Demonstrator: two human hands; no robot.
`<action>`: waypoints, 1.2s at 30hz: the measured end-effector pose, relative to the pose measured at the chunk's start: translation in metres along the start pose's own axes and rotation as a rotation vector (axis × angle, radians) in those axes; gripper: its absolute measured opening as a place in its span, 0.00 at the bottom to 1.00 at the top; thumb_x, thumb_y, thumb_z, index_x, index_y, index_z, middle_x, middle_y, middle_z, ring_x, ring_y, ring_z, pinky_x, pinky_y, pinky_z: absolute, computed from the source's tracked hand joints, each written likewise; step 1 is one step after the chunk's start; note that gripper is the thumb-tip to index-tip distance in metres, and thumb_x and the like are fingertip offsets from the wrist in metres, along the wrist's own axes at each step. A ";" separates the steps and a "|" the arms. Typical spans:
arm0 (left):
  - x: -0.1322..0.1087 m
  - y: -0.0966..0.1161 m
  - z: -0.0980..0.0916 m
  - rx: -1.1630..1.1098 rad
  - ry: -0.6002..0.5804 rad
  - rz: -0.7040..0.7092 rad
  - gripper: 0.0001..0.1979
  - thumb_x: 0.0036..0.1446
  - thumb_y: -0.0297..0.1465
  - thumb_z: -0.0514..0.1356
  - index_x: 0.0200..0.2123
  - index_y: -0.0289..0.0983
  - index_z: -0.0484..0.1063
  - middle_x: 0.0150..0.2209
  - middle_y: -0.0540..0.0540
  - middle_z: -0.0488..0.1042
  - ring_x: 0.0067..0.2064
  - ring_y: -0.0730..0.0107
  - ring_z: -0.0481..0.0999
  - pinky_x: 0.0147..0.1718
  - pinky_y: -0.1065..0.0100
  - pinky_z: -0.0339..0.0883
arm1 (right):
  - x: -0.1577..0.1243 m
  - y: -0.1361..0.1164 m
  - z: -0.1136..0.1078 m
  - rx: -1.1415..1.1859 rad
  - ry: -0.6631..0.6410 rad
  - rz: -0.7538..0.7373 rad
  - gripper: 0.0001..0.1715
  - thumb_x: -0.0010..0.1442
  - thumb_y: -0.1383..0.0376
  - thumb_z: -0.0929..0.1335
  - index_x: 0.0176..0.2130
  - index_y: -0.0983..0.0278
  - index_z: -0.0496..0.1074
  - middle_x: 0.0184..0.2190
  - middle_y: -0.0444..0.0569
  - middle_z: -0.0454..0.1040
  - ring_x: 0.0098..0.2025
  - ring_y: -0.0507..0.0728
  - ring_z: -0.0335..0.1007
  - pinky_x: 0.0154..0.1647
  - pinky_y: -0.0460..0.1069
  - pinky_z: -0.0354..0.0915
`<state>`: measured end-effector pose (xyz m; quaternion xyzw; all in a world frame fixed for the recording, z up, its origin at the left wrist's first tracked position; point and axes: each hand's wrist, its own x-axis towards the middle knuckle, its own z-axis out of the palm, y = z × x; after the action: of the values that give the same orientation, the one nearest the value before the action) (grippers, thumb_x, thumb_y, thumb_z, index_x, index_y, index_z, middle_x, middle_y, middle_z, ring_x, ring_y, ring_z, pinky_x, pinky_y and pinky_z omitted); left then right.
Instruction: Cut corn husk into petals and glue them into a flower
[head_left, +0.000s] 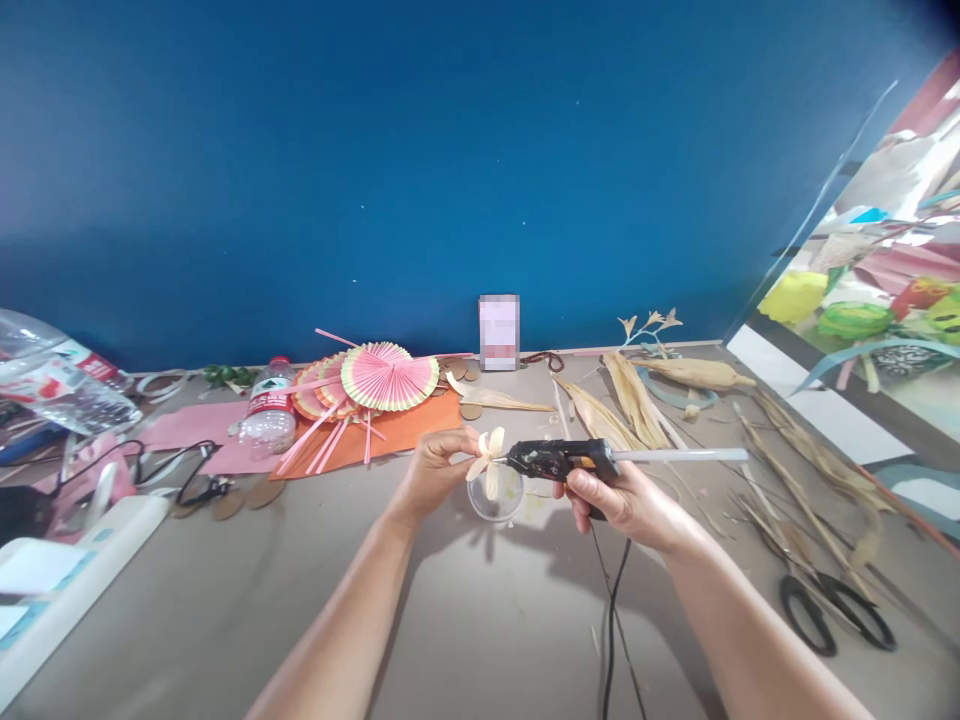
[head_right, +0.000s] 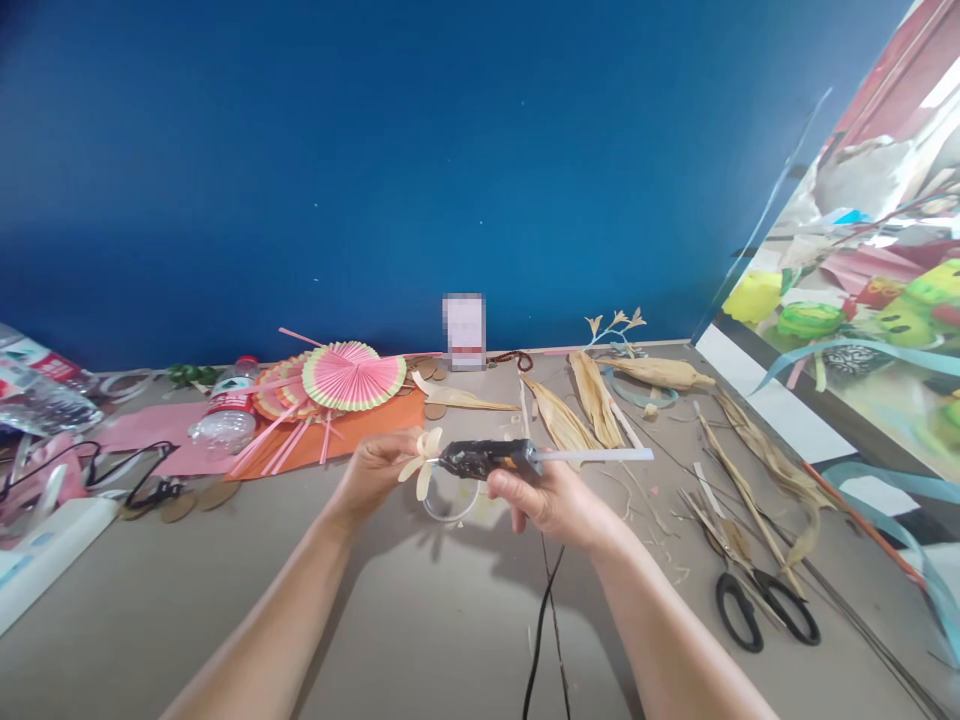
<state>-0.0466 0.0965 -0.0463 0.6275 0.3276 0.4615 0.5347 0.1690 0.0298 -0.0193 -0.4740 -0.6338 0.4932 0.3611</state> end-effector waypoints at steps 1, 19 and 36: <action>0.000 0.000 0.000 0.005 -0.002 -0.003 0.02 0.39 0.29 0.66 0.21 0.37 0.76 0.24 0.48 0.71 0.28 0.72 0.68 0.30 0.70 0.60 | 0.000 0.000 0.000 0.001 0.003 0.007 0.23 0.53 0.48 0.62 0.26 0.66 0.67 0.19 0.44 0.68 0.16 0.50 0.64 0.20 0.46 0.59; 0.000 0.000 0.000 -0.007 -0.016 0.002 0.05 0.38 0.33 0.66 0.22 0.38 0.77 0.25 0.46 0.72 0.30 0.69 0.69 0.30 0.68 0.61 | 0.002 0.000 0.002 -0.033 0.015 0.012 0.22 0.52 0.50 0.63 0.21 0.64 0.65 0.11 0.40 0.62 0.14 0.49 0.58 0.16 0.44 0.56; 0.001 -0.005 -0.002 -0.054 -0.008 -0.027 0.04 0.39 0.30 0.66 0.23 0.37 0.77 0.26 0.46 0.73 0.30 0.71 0.68 0.31 0.69 0.61 | 0.003 0.000 0.003 -0.194 0.010 -0.025 0.25 0.53 0.48 0.61 0.22 0.66 0.64 0.13 0.41 0.59 0.16 0.48 0.58 0.17 0.43 0.56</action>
<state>-0.0481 0.0990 -0.0514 0.6101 0.3211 0.4605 0.5591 0.1653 0.0319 -0.0199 -0.5014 -0.6827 0.4225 0.3226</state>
